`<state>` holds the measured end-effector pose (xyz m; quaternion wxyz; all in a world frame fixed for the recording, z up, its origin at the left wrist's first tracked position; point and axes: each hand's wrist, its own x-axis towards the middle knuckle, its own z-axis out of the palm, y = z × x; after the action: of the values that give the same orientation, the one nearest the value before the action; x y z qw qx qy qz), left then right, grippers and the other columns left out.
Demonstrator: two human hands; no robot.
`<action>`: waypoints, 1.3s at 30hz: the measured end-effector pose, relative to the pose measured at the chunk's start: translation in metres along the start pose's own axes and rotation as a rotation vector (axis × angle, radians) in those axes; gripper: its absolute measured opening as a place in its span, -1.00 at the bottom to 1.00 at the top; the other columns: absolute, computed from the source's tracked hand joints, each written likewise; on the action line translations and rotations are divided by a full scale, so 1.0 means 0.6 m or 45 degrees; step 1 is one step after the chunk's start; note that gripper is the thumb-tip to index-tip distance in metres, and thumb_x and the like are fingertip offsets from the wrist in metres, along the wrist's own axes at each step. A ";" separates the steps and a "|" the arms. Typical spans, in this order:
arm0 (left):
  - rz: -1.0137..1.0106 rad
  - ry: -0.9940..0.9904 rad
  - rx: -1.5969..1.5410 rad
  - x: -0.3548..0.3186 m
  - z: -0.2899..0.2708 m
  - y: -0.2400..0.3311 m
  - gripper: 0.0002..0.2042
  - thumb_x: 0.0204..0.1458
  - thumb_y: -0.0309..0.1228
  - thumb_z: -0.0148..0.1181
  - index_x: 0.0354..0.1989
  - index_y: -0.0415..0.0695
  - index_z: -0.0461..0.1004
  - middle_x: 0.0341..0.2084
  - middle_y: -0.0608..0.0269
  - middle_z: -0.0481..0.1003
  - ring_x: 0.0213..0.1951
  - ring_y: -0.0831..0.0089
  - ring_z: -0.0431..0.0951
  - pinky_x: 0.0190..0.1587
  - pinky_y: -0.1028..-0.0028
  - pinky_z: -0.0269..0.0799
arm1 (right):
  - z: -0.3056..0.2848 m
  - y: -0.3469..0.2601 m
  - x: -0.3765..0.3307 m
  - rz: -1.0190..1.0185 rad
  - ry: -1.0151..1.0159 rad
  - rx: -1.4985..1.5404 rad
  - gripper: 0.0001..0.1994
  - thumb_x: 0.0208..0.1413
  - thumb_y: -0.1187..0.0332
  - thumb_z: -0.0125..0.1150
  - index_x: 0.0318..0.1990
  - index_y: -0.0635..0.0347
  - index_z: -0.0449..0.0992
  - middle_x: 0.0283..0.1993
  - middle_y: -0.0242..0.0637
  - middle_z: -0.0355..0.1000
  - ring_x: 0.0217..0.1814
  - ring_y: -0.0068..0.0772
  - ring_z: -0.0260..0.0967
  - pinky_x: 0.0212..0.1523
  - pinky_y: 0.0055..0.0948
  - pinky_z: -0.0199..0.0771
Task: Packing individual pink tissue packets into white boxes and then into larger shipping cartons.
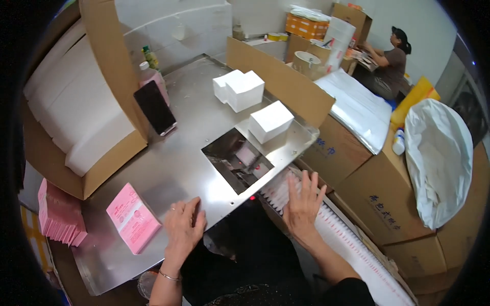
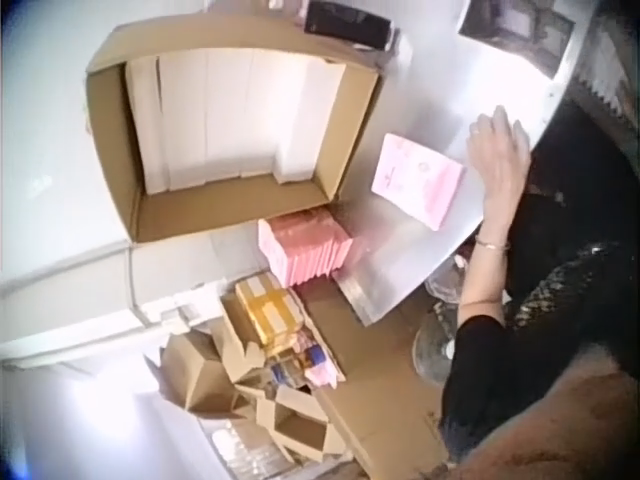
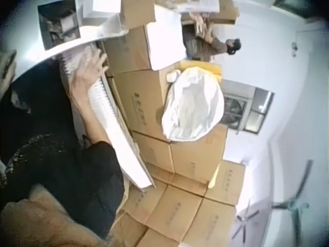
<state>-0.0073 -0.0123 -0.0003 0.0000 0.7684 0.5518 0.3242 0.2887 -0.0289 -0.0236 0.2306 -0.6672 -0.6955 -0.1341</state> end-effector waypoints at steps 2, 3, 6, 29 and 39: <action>0.030 -0.016 0.024 0.008 0.005 0.010 -0.69 -0.06 -0.41 0.30 -0.09 -0.14 0.57 -0.44 0.16 0.40 -0.34 0.20 0.44 -0.30 0.25 0.30 | 0.026 0.030 -0.024 0.137 -0.026 -0.104 -0.22 -0.18 0.54 0.20 0.36 0.19 0.25 0.44 0.18 0.04 0.51 0.37 -0.13 0.40 0.42 -0.23; 0.015 -0.032 0.008 0.008 0.006 0.010 -0.69 -0.07 -0.41 0.30 -0.09 -0.14 0.57 -0.44 0.16 0.40 -0.33 0.19 0.44 -0.29 0.24 0.31 | 0.037 0.033 -0.032 0.249 -0.046 -0.177 -0.20 -0.18 0.53 0.19 0.38 0.17 0.20 0.45 0.20 0.02 0.53 0.37 -0.18 0.42 0.39 -0.26; -0.015 -0.064 -0.005 0.004 0.003 0.012 -0.69 -0.07 -0.42 0.31 -0.09 -0.15 0.57 -0.44 0.15 0.40 -0.31 0.18 0.44 -0.27 0.24 0.32 | 0.061 0.041 -0.038 0.190 0.085 -0.218 -0.19 -0.22 0.54 0.15 0.37 0.27 0.18 0.47 0.17 0.01 0.55 0.30 -0.16 0.44 0.35 -0.28; -0.096 -0.026 -0.438 -0.008 -0.021 0.007 -0.76 -0.03 -0.54 0.30 -0.14 -0.13 0.58 -0.46 0.20 0.44 -0.34 0.25 0.46 -0.26 0.26 0.28 | -0.025 0.031 0.036 -0.024 0.060 0.196 -0.40 -0.07 0.63 0.09 0.25 0.33 0.35 0.44 0.20 0.06 0.54 0.32 -0.10 0.42 0.29 -0.07; -0.532 -0.063 0.584 -0.085 -0.171 -0.128 -0.75 0.09 -0.55 0.11 -0.03 -0.10 0.44 -0.11 0.06 0.43 -0.04 0.04 0.36 0.12 0.12 0.22 | 0.101 0.020 0.309 -0.311 0.414 0.193 -0.84 0.06 0.30 0.28 -0.38 0.22 0.56 -0.31 -0.21 0.37 -0.15 -0.15 0.32 -0.10 -0.10 0.26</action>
<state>-0.1326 -0.0623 0.0281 -0.0931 0.6261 0.7563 0.1654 0.2915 0.1624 0.0155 0.3713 -0.5281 -0.7330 -0.2142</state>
